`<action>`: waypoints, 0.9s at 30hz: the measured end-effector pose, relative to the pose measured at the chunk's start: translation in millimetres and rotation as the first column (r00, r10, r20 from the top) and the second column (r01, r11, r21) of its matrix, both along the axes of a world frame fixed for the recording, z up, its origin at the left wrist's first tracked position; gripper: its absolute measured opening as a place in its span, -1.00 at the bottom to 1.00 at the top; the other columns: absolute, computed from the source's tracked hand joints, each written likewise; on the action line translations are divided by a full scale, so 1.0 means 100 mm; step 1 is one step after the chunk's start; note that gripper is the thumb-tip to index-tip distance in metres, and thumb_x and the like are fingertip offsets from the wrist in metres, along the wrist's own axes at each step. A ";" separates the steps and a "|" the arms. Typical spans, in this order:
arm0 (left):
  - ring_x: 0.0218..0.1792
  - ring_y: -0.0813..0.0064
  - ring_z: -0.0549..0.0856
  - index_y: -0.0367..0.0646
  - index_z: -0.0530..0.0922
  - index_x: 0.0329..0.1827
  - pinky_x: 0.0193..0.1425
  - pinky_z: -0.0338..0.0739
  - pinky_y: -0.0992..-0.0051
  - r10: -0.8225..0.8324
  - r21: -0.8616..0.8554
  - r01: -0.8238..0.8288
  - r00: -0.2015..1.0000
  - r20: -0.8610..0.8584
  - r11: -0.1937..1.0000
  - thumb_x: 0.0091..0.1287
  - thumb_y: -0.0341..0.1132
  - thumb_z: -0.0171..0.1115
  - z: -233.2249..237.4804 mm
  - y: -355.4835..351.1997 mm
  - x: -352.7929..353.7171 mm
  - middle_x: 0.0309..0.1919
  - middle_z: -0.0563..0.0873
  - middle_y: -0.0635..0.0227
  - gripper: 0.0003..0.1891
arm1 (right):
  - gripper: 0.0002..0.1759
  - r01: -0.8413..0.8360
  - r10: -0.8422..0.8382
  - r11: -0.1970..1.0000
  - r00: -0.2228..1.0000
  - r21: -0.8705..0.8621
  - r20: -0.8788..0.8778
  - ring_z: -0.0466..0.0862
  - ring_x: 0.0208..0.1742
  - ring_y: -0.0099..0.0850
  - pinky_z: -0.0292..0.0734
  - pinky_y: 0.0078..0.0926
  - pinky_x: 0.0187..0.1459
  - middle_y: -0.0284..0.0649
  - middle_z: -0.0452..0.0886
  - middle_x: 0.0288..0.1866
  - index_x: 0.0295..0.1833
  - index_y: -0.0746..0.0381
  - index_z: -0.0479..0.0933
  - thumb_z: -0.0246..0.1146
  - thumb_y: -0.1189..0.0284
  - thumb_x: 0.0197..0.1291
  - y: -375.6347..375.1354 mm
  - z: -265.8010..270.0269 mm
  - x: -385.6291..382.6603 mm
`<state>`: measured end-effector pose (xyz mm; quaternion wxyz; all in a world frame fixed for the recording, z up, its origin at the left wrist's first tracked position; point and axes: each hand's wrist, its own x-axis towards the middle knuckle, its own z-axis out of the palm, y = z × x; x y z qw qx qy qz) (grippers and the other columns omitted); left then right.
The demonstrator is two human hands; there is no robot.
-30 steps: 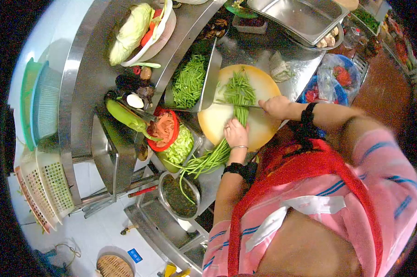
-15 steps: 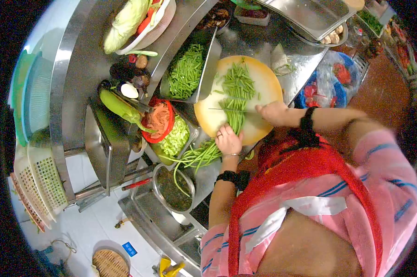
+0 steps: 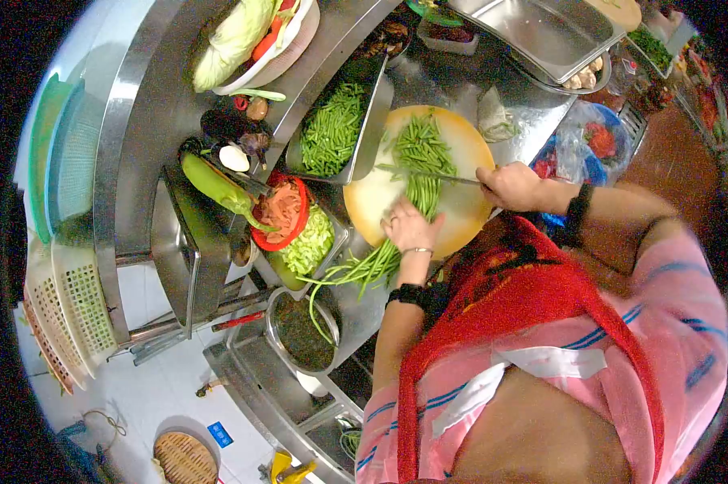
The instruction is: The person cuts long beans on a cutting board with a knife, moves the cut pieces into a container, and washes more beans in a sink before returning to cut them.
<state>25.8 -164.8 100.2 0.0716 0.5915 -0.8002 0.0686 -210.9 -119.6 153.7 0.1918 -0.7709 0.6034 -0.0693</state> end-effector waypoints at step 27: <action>-0.06 0.20 0.50 -0.20 0.42 0.00 0.06 0.32 0.20 0.043 0.070 -0.045 0.999 0.032 0.997 -0.16 0.13 0.36 -0.17 0.17 0.39 -0.10 0.52 0.21 -0.27 | -0.71 -0.096 0.110 0.988 0.988 0.123 -0.106 0.63 -0.47 -0.08 0.49 -0.13 -0.41 -0.07 0.58 -0.52 -0.13 0.26 0.34 0.12 0.36 0.03 -0.02 -0.01 0.30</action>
